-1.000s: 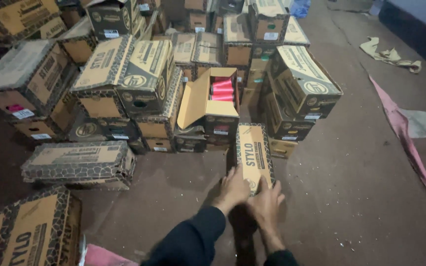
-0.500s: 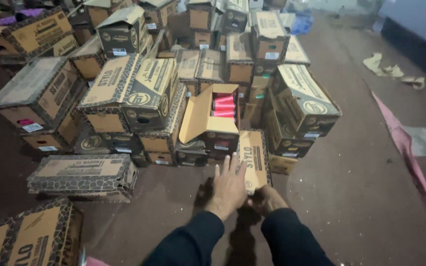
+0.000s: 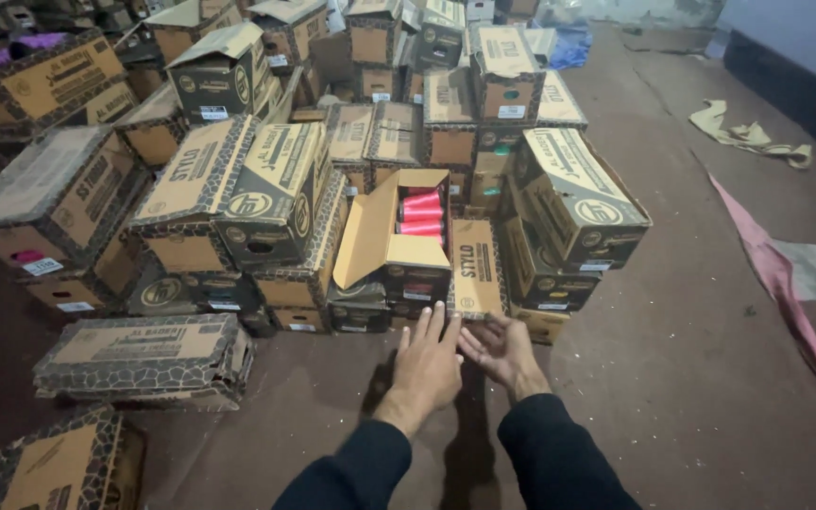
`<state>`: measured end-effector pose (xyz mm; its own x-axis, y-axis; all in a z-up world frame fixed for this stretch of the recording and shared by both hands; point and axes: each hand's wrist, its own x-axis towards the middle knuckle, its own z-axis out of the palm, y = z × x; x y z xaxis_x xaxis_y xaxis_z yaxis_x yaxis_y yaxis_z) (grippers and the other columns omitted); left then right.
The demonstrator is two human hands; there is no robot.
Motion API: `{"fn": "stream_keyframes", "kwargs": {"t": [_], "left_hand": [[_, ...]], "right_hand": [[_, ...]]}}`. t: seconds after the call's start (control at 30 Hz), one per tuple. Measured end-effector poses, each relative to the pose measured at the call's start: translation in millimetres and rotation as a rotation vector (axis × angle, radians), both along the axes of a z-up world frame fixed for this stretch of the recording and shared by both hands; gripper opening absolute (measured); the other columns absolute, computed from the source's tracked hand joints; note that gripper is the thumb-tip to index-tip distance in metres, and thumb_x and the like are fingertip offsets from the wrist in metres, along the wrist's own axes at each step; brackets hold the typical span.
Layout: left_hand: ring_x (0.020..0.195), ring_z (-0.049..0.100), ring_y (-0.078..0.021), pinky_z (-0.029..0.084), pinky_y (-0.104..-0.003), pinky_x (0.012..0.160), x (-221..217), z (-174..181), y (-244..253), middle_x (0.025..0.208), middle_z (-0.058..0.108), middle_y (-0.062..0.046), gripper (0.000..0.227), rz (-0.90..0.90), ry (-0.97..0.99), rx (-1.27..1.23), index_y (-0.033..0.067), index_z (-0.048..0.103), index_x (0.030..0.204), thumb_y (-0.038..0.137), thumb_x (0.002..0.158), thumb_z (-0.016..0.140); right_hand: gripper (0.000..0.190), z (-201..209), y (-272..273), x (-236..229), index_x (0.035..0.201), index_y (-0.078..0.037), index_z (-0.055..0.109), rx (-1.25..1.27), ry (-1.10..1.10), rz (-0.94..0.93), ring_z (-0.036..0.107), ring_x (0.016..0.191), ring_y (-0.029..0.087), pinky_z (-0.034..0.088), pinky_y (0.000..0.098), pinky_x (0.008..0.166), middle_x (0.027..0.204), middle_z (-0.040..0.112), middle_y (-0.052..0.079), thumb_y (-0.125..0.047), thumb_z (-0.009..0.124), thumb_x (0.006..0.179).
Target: Picking up loose thread spools, placing them into boxes, and organizing the boxes on the floor of a factory.
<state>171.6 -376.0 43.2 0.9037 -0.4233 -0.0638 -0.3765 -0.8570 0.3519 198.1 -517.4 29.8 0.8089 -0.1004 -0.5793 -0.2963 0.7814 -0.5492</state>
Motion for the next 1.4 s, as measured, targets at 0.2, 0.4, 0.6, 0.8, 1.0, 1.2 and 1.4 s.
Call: {"fn": "stream_keyframes", "kwargs": {"t": [0.2, 0.4, 0.6, 0.8, 1.0, 1.2, 1.4], "left_hand": [[0.158, 0.013, -0.0375, 0.022, -0.062, 0.122, 17, 4, -1, 0.171, 0.012, -0.02, 0.066, -0.012, 0.003, -0.044, 0.0087, 0.027, 0.161, 0.021, 0.102, 0.053], [0.158, 0.014, -0.0363, 0.022, -0.061, 0.122, 32, -2, -35, 0.171, 0.016, -0.019, 0.065, -0.012, 0.099, -0.184, 0.0121, 0.026, 0.163, 0.024, 0.103, 0.048], [0.158, 0.019, -0.0336, 0.025, -0.056, 0.125, 86, -44, -108, 0.172, 0.017, -0.017, 0.084, 0.011, 0.436, -0.708, 0.0186, 0.016, 0.168, 0.034, 0.097, 0.059], [0.153, 0.031, -0.0322, 0.03, -0.051, 0.122, 103, -19, -161, 0.165, 0.034, -0.02, 0.095, 0.068, 0.547, -0.805, 0.0223, 0.013, 0.168, 0.029, 0.091, 0.068], [0.152, 0.033, -0.0339, 0.032, -0.054, 0.12, 122, -21, -159, 0.162, 0.037, -0.024, 0.088, 0.081, 0.55, -0.775, 0.0198, 0.016, 0.168, 0.023, 0.094, 0.064], [0.153, 0.032, -0.0324, 0.029, -0.049, 0.123, 116, 8, -150, 0.164, 0.035, -0.023, 0.088, 0.049, 0.537, -0.838, 0.0138, 0.016, 0.167, 0.016, 0.092, 0.061], [0.154, 0.029, -0.0328, 0.025, -0.049, 0.126, 105, 22, -153, 0.166, 0.03, -0.023, 0.088, -0.008, 0.557, -0.894, 0.0081, 0.015, 0.166, 0.007, 0.09, 0.059]], "right_hand": [[0.065, 7, 20, 10, 0.164, -0.018, 0.02, -0.014, -0.066, 0.079, 0.011, 0.16, 0.039, 0.014, 0.065, 0.123, 0.175, 0.004, 0.003, -0.034, 0.045, 0.106], [0.068, -74, -73, 61, 0.156, -0.019, 0.02, -0.873, 0.257, -0.423, 0.033, 0.148, 0.031, 0.027, 0.0528, 0.121, 0.157, 0.03, 0.011, -0.056, 0.046, 0.106], [0.085, 37, -146, 42, 0.165, -0.02, 0.018, -1.081, -0.027, -0.408, 0.023, 0.154, 0.038, 0.026, 0.0625, 0.122, 0.167, 0.021, 0.016, -0.069, 0.052, 0.104], [0.127, 53, -163, 48, 0.166, -0.025, -0.003, -1.207, -0.173, -0.207, 0.013, 0.156, 0.049, 0.019, 0.07, 0.123, 0.17, 0.009, 0.027, -0.054, 0.085, 0.08], [0.136, 44, -151, 73, 0.165, -0.028, -0.002, -1.392, -0.152, -0.282, 0.017, 0.154, 0.051, 0.023, 0.0729, 0.118, 0.164, 0.025, 0.034, -0.045, 0.094, 0.07], [0.123, 55, -117, 56, 0.163, -0.025, 0.006, -1.416, -0.125, -0.36, 0.049, 0.134, 0.058, 0.044, 0.0687, 0.104, 0.147, 0.047, 0.031, -0.032, 0.088, 0.072], [0.093, 43, -129, 43, 0.16, -0.018, 0.025, -1.284, -0.177, -0.334, 0.038, 0.145, 0.049, 0.029, 0.0651, 0.119, 0.155, 0.042, 0.029, -0.061, 0.064, 0.087]]}}
